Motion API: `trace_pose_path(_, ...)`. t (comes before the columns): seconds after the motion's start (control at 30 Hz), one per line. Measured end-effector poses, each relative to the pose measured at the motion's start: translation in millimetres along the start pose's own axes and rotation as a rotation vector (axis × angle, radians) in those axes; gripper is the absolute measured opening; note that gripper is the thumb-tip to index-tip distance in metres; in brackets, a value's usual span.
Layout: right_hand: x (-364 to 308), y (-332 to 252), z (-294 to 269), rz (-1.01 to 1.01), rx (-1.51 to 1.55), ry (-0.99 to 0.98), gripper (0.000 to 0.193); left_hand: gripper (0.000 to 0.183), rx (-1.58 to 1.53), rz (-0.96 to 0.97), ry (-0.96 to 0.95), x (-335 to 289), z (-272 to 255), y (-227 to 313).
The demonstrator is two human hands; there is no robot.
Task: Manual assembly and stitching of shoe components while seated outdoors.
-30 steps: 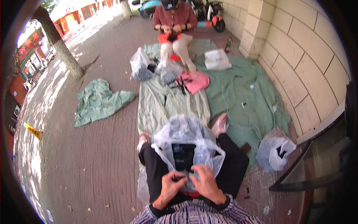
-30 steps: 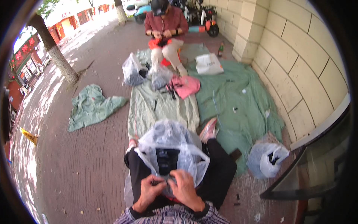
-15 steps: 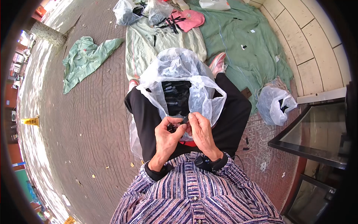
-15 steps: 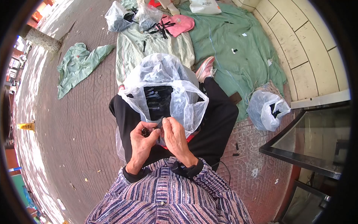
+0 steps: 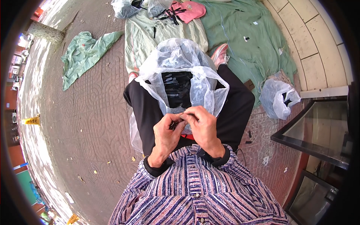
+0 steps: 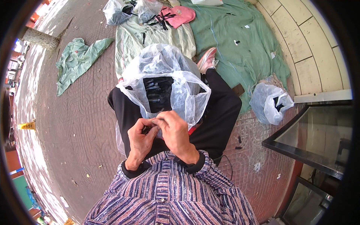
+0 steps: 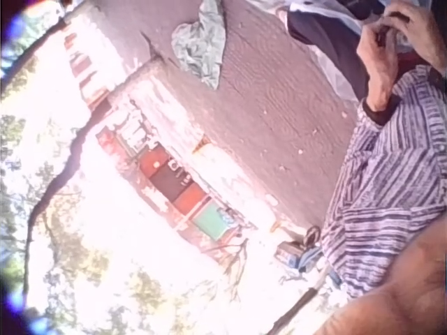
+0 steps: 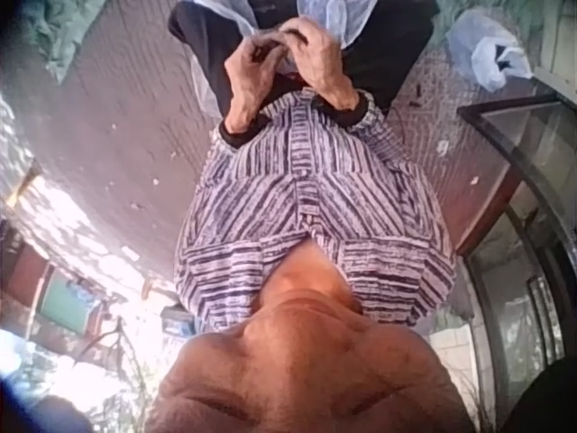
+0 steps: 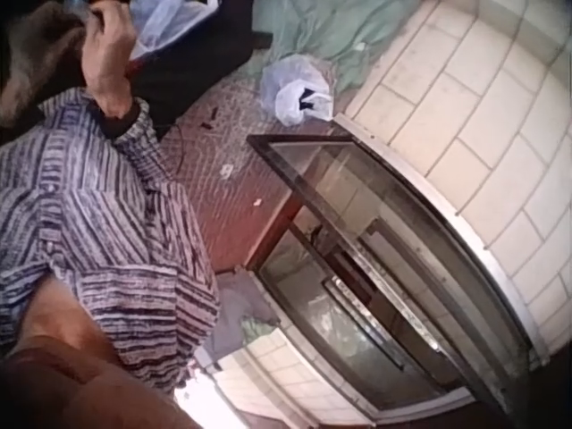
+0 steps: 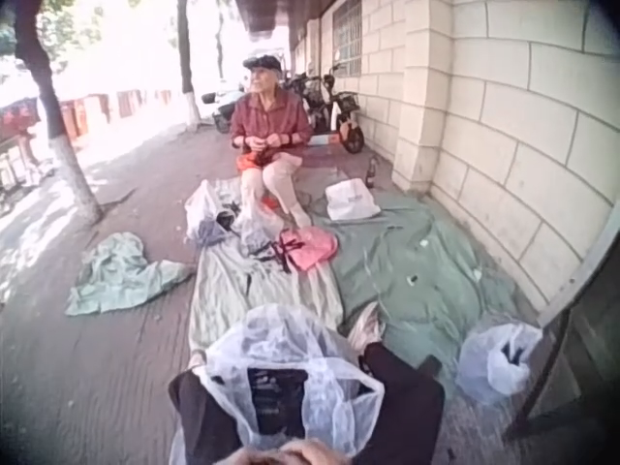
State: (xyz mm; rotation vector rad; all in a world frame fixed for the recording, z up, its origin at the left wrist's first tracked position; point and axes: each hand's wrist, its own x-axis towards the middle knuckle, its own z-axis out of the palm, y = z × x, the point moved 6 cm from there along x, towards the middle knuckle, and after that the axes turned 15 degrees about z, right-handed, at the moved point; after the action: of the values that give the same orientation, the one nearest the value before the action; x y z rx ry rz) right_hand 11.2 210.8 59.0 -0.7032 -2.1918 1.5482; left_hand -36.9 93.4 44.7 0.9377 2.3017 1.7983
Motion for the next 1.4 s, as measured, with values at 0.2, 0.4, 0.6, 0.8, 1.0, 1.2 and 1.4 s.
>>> trace_pose_path(0.2, -4.4, 43.9, 8.7, 0.807, 0.829, -0.272, 0.011, 0.013, -0.417, -0.268, 0.107, -9.8, 5.2, -5.7)
trace_pose_path(0.4, -2.2, 45.1, 8.2, 0.751, 0.748, -0.286, 0.013, 0.013, -0.634, -0.537, 0.155, -12.5, 11.8, -17.0)
trace_pose_path(0.6, -3.8, 45.5, 5.5, 0.734, 0.743, -0.307, 0.011, 0.011, -0.592, -0.581, 0.066, -10.1, 13.8, -11.9)
trace_pose_path(0.8, -6.5, 49.7, 8.7, 0.897, 0.897, -0.367, 0.014, 0.008, -0.650, -0.573, 0.088, -11.3, 12.3, -17.0)
trace_pose_path(1.0, -7.7, 49.6, 11.2, 0.915, 0.895, -0.378, 0.015, 0.005, -0.631, -0.578, 0.092, -13.4, 10.6, -15.0)
trace_pose_path(1.2, -9.0, 44.0, 7.1, 0.847, 0.761, -0.320, 0.013, 0.007, -0.533, -0.524, 0.058, -15.2, 9.9, -14.3)
trace_pose_path(1.4, -19.0, -20.1, -9.8, 0.003, -0.002, 0.015, 0.013, 0.009, -0.486, -0.423, 0.062, -14.5, 8.3, -3.3)
